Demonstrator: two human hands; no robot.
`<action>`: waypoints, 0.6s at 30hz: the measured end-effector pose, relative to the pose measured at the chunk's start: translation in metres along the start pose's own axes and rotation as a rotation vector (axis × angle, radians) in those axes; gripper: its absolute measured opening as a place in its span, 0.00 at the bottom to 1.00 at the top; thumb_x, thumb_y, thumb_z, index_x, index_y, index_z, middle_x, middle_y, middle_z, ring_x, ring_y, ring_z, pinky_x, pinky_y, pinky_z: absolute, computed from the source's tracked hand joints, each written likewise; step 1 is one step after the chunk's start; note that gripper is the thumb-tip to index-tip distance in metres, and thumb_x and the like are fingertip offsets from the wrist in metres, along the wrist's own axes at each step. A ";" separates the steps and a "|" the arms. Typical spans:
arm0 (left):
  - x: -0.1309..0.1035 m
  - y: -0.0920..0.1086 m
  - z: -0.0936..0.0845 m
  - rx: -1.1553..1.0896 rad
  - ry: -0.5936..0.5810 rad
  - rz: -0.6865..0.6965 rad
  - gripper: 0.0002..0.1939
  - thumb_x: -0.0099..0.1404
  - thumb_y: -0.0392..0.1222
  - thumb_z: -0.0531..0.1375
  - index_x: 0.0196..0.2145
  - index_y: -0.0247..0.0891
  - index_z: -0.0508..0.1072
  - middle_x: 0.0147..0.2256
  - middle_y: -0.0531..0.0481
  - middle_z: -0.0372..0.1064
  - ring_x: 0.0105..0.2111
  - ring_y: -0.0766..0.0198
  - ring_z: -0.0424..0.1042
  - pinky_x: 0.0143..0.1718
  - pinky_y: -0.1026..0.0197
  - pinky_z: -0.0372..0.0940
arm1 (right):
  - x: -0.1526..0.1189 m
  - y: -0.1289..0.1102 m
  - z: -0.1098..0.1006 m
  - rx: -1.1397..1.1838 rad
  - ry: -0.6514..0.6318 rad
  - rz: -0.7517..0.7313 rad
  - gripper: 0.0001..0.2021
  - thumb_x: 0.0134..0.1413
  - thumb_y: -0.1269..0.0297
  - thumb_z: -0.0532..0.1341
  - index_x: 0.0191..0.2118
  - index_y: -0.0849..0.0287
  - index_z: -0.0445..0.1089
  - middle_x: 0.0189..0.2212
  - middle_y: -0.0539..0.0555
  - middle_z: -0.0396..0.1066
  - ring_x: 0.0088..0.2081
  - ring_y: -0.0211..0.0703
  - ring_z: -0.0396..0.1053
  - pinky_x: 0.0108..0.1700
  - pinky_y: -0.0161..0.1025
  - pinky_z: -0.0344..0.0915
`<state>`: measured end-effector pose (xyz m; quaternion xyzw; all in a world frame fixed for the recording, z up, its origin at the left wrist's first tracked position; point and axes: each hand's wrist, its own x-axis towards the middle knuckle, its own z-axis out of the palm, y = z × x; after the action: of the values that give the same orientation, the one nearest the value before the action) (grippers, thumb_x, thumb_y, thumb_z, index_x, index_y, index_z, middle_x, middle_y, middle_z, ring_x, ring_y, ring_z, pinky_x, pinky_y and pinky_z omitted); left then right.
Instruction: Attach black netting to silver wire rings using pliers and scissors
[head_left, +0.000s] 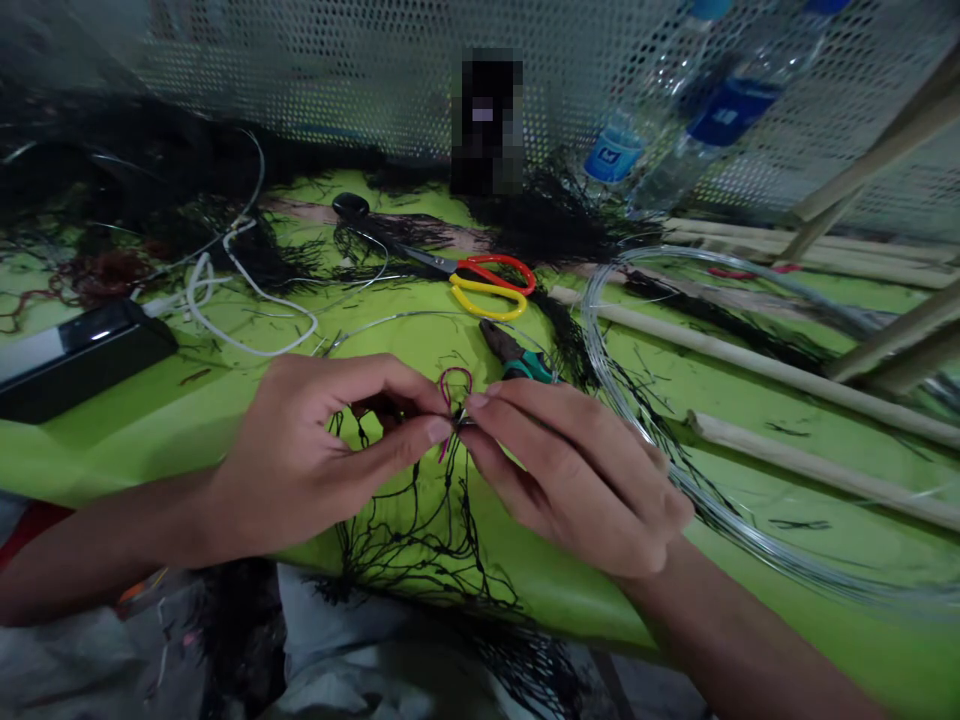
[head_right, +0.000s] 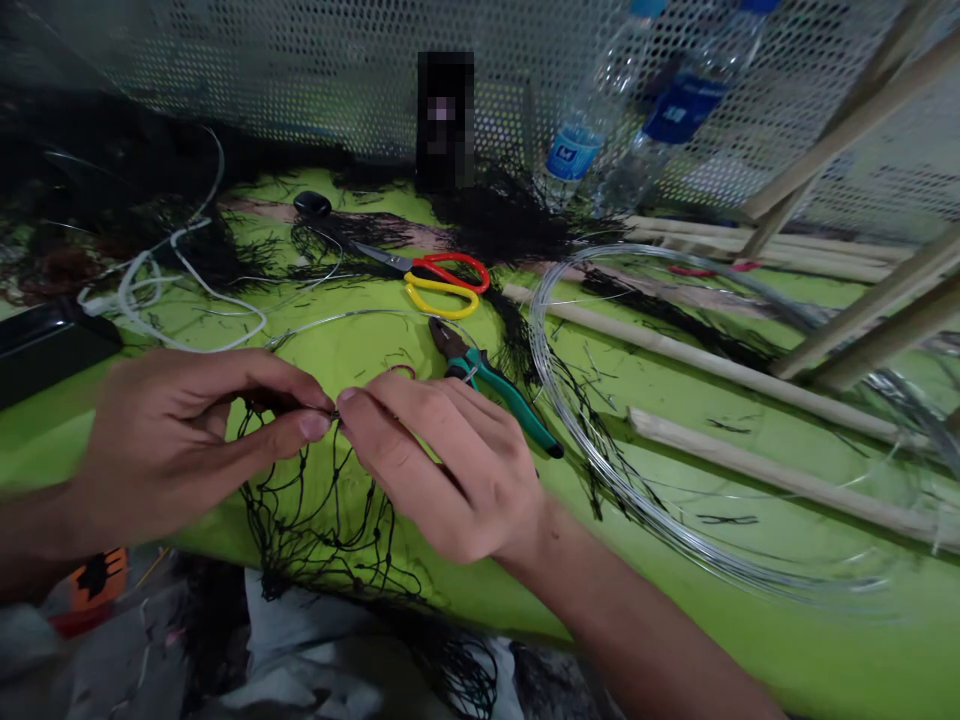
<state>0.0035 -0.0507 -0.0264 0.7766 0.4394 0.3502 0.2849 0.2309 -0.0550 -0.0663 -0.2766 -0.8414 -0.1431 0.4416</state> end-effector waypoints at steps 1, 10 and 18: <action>0.001 0.001 -0.001 -0.023 -0.018 -0.015 0.03 0.67 0.41 0.68 0.40 0.44 0.81 0.30 0.58 0.81 0.28 0.66 0.79 0.31 0.67 0.72 | -0.001 0.000 0.001 0.001 0.009 0.005 0.12 0.60 0.72 0.71 0.49 0.58 0.78 0.44 0.56 0.83 0.38 0.44 0.81 0.39 0.40 0.82; 0.006 0.000 -0.005 -0.053 -0.099 -0.013 0.05 0.66 0.38 0.66 0.40 0.45 0.82 0.34 0.57 0.82 0.30 0.66 0.79 0.33 0.68 0.73 | -0.003 0.005 0.002 0.045 0.012 -0.039 0.10 0.61 0.73 0.68 0.48 0.58 0.78 0.44 0.55 0.81 0.39 0.42 0.79 0.42 0.38 0.82; 0.006 0.000 -0.002 -0.069 -0.064 -0.028 0.04 0.65 0.36 0.67 0.36 0.45 0.80 0.31 0.59 0.80 0.28 0.68 0.76 0.33 0.69 0.72 | -0.006 0.007 0.003 0.030 -0.002 -0.061 0.11 0.62 0.71 0.69 0.49 0.55 0.78 0.43 0.54 0.82 0.37 0.43 0.80 0.38 0.40 0.81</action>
<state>0.0038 -0.0455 -0.0234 0.7709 0.4288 0.3359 0.3302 0.2359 -0.0498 -0.0728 -0.2442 -0.8519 -0.1434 0.4405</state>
